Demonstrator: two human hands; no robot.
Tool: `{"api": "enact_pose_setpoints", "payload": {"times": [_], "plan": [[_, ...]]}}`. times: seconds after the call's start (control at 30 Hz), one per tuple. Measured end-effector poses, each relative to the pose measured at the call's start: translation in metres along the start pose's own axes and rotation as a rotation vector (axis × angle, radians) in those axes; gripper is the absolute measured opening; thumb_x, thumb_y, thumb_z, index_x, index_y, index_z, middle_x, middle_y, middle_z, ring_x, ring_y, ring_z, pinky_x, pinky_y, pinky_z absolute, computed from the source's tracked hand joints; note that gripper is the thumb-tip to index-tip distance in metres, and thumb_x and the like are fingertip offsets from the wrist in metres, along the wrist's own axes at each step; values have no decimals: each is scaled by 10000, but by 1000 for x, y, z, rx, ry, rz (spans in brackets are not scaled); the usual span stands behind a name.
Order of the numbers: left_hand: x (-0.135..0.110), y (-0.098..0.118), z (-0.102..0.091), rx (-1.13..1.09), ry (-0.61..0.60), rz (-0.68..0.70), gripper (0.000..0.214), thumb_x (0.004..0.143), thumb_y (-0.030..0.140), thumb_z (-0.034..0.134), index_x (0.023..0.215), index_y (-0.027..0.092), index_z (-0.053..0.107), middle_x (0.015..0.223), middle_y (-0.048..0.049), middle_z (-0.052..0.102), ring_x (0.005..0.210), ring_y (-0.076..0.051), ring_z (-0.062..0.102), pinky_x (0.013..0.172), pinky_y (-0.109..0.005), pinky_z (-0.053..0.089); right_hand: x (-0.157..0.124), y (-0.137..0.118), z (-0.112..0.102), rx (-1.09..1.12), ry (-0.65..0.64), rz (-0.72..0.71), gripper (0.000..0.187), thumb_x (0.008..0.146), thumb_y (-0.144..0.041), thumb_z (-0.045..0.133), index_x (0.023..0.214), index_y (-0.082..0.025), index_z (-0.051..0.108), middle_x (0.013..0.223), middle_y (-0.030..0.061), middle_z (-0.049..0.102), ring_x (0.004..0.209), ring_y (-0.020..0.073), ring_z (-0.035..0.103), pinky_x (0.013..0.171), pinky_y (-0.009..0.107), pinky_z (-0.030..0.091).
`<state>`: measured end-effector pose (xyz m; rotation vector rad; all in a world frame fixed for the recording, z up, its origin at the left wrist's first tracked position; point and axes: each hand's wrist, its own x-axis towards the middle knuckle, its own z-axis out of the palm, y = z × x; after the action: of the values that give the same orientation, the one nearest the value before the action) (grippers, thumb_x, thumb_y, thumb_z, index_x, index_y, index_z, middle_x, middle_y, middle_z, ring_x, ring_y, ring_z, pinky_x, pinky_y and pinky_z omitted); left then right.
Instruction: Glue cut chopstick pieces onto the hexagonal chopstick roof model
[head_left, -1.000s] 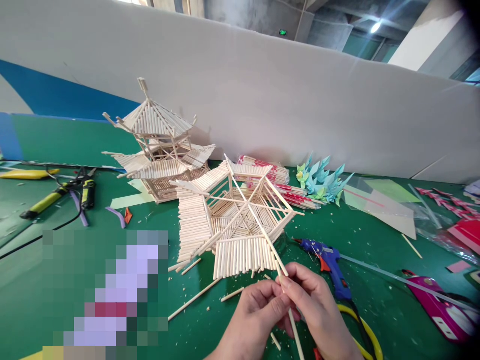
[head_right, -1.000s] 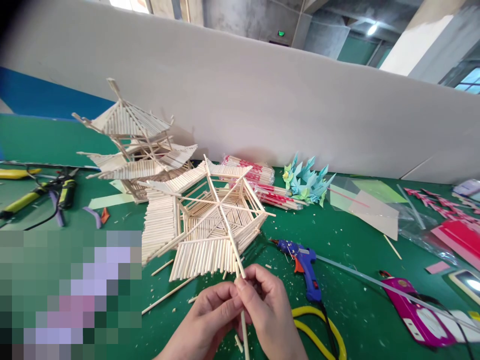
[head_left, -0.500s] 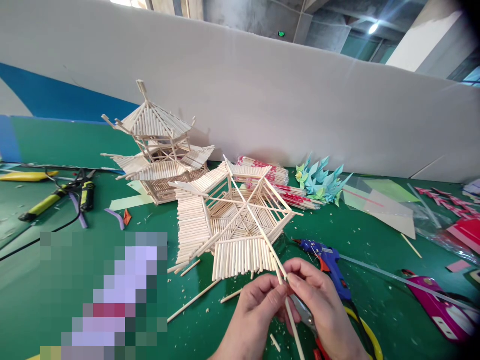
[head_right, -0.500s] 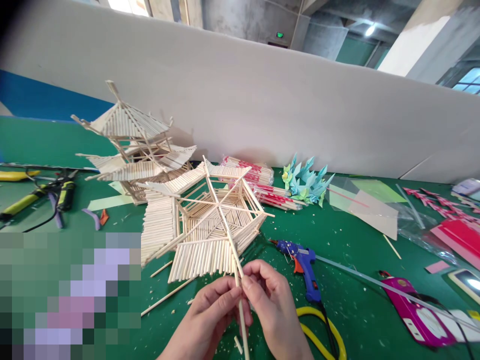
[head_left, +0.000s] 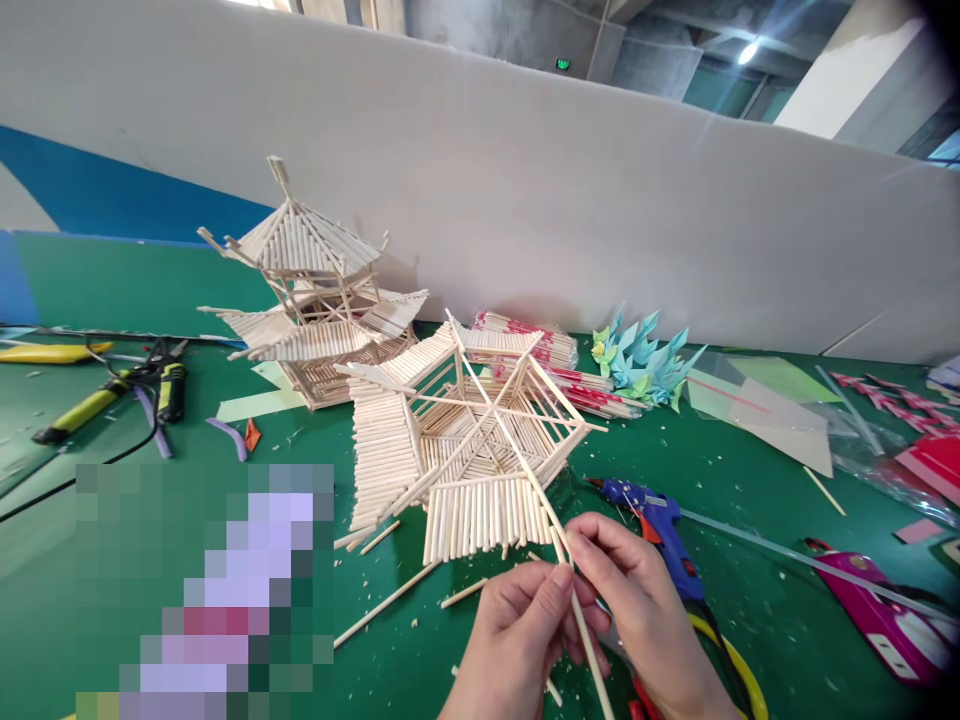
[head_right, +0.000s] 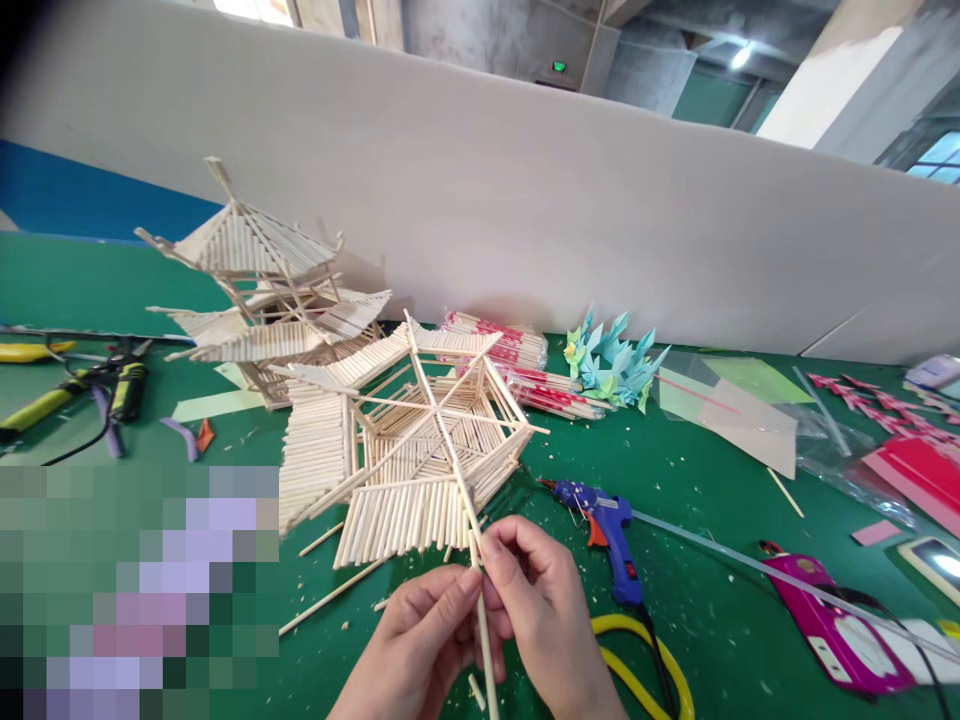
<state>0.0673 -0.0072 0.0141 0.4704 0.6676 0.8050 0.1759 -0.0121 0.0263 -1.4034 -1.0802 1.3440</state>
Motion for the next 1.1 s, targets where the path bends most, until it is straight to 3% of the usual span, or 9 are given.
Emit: {"api": "enact_pose_setpoints", "payload": {"times": [0.33,0.6,1.1], "plan": [[3,3,2,-16,-3,14,210,737,297,562,634,116,580,511,-22,605,400,-99,524,432,-216,371,-2,-2,0,-32,25,-37,266,812,-391,460,677,-164,494,472,-74,364,415,59,358,396,180,305],[7,4,5,-83,12,12,197,707,286,596,624,108,585,458,-9,591,380,-101,532,447,-218,394,-2,-3,2,56,-26,-8,248,822,-391,443,712,-171,470,444,-88,368,345,50,354,344,174,295],[5,10,12,-62,35,87,220,756,237,540,621,89,630,499,-42,634,425,-113,565,465,-217,405,0,-3,4,118,-7,-17,217,816,-368,471,727,-170,472,447,-104,318,342,28,316,353,162,243]]}}
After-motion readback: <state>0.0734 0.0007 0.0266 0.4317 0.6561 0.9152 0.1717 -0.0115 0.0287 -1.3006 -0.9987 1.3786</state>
